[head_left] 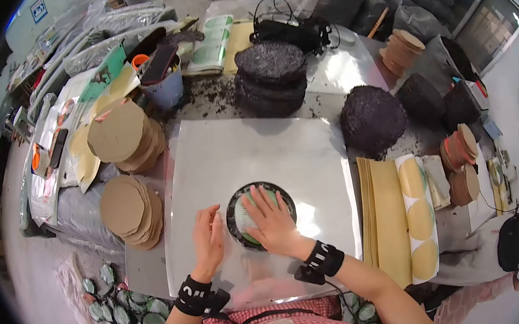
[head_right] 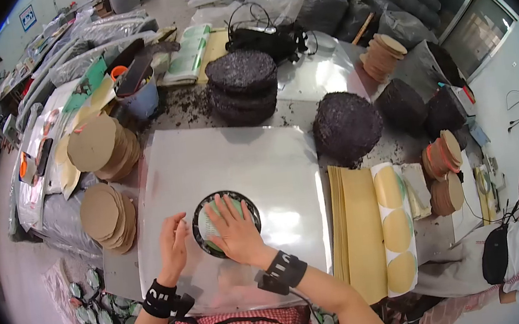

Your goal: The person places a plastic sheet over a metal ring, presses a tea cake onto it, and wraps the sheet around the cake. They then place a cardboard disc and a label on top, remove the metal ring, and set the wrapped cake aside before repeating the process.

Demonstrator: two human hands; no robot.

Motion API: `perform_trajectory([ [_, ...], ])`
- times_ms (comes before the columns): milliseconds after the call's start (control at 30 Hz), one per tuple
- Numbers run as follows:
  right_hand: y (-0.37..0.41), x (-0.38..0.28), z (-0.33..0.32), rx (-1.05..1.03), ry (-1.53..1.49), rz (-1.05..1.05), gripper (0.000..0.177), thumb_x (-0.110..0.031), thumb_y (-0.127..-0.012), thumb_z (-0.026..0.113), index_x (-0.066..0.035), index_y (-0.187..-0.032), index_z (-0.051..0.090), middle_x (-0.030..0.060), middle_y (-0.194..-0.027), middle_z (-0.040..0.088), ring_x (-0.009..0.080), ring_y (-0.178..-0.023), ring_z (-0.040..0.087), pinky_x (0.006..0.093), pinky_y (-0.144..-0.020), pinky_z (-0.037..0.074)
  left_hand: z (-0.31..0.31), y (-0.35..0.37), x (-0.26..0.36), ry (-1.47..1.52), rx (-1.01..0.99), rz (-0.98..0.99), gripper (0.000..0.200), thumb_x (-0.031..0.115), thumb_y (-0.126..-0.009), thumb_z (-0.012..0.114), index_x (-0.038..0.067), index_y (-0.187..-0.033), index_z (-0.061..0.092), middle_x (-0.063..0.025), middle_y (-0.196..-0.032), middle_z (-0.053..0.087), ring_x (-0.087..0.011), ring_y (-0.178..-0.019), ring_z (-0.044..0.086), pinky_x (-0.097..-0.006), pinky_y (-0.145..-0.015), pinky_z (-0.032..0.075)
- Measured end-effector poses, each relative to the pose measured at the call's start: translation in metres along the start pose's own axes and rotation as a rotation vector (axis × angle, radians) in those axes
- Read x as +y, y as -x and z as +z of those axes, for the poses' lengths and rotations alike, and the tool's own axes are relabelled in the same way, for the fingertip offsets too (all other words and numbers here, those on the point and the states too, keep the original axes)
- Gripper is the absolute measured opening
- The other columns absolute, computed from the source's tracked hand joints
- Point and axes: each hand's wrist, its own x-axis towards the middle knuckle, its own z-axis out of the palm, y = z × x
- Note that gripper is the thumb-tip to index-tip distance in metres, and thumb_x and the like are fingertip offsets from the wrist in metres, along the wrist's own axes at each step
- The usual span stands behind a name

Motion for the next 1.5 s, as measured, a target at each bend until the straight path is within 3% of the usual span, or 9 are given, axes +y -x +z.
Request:
perform_trajectory([
  [67, -0.003, -0.006, 0.009, -0.037, 0.163, 0.008, 0.07, -0.044, -0.097, 0.06, -0.02, -0.158, 0.037, 0.022, -0.163, 0.028, 0.041, -0.153, 0.021, 0.0684, -0.118, 0.017, 0.002, 0.009, -0.013, -0.447, -0.029, 0.104, 0.036, 0.015, -0.099, 0.059, 0.001, -0.132, 0.06, -0.0132, -0.073, 0.067, -0.026, -0.063, 0.067, -0.0401, -0.065, 0.051],
  [333, -0.003, -0.006, 0.011, -0.065, 0.176, 0.03, 0.075, -0.045, -0.089, 0.07, -0.022, -0.155, 0.042, 0.0216, -0.163, 0.028, 0.0431, -0.152, 0.023, 0.0737, -0.115, 0.017, 0.016, 0.026, 0.029, -0.724, 0.024, 0.363, 0.042, 0.018, -0.094, 0.063, 0.006, -0.134, 0.06, -0.0141, -0.068, 0.066, -0.0318, -0.058, 0.065, -0.043, -0.052, 0.048],
  [500, 0.017, 0.019, -0.02, 0.268, -0.314, 0.11, 0.053, -0.031, -0.097, 0.063, 0.001, -0.138, 0.054, 0.0268, -0.147, 0.049, 0.0437, -0.139, 0.044, 0.046, -0.116, 0.035, 0.033, 0.067, 0.055, -0.721, 0.079, 0.487, 0.044, 0.016, -0.092, 0.066, 0.004, -0.134, 0.061, -0.0096, -0.063, 0.062, -0.0279, -0.048, 0.059, -0.0402, -0.048, 0.046],
  [700, 0.028, -0.029, -0.008, -0.048, -0.593, 0.051, 0.022, -0.017, -0.097, 0.059, 0.002, -0.102, 0.068, 0.0237, -0.086, 0.068, 0.0437, -0.078, 0.064, 0.0495, -0.069, 0.051, 0.034, 0.093, 0.061, -0.873, 0.115, 0.39, 0.047, 0.016, -0.092, 0.062, 0.002, -0.136, 0.057, -0.0058, -0.056, 0.059, -0.024, -0.048, 0.061, -0.039, -0.046, 0.045],
  [867, 0.027, -0.037, -0.014, 0.114, -0.335, 0.013, 0.025, -0.014, -0.089, 0.071, -0.002, -0.111, 0.072, 0.0155, -0.094, 0.073, 0.0364, -0.087, 0.069, 0.0419, -0.079, 0.055, 0.004, 0.096, 0.015, -0.733, 0.099, -0.015, 0.028, 0.017, -0.092, 0.063, 0.008, -0.119, 0.065, -0.0068, -0.072, 0.065, -0.0322, -0.068, 0.066, -0.0437, -0.062, 0.052],
  [1000, 0.066, -0.021, -0.03, 0.164, -0.134, -0.096, 0.047, -0.024, -0.08, 0.082, -0.005, -0.122, 0.069, 0.0205, -0.123, 0.065, 0.0411, -0.115, 0.062, 0.047, -0.097, 0.051, -0.075, 0.098, -0.013, -0.64, -0.074, 0.288, 0.01, 0.019, -0.081, 0.076, 0.014, -0.087, 0.07, -0.0076, -0.106, 0.062, -0.0308, -0.108, 0.056, -0.0434, -0.091, 0.047],
  [1167, 0.119, -0.021, -0.024, 0.061, -0.007, 0.085, 0.076, -0.036, -0.067, 0.092, -0.009, -0.133, 0.063, 0.0336, -0.152, 0.037, 0.0477, -0.135, 0.046, 0.0515, -0.107, 0.045, -0.124, 0.094, -0.016, -0.649, -0.437, 0.454, 0.015, 0.027, -0.077, 0.082, 0.019, -0.084, 0.072, -0.0019, -0.108, 0.06, -0.03, -0.112, 0.052, -0.0458, -0.099, 0.04],
  [1333, 0.133, -0.014, -0.002, 0.114, -0.319, 0.123, 0.043, -0.024, -0.075, 0.09, -0.007, -0.11, 0.072, 0.0338, -0.154, 0.035, 0.0467, -0.133, 0.053, 0.0471, -0.109, 0.048, -0.121, 0.088, -0.04, -0.699, -0.515, 0.506, 0.027, 0.037, -0.071, 0.087, 0.019, -0.083, 0.071, -0.0045, -0.11, 0.059, -0.0301, -0.113, 0.052, -0.0457, -0.101, 0.038],
  [1500, 0.137, -0.037, -0.04, 0.028, -0.29, -0.277, 0.031, -0.023, -0.08, 0.083, -0.009, -0.106, 0.073, 0.0355, -0.15, 0.041, 0.0486, -0.134, 0.05, 0.0478, -0.109, 0.047, -0.119, 0.086, -0.025, -0.631, -0.55, 0.442, 0.028, 0.037, -0.07, 0.088, 0.018, -0.082, 0.071, -0.0067, -0.116, 0.06, -0.0325, -0.115, 0.053, -0.0461, -0.104, 0.038],
])
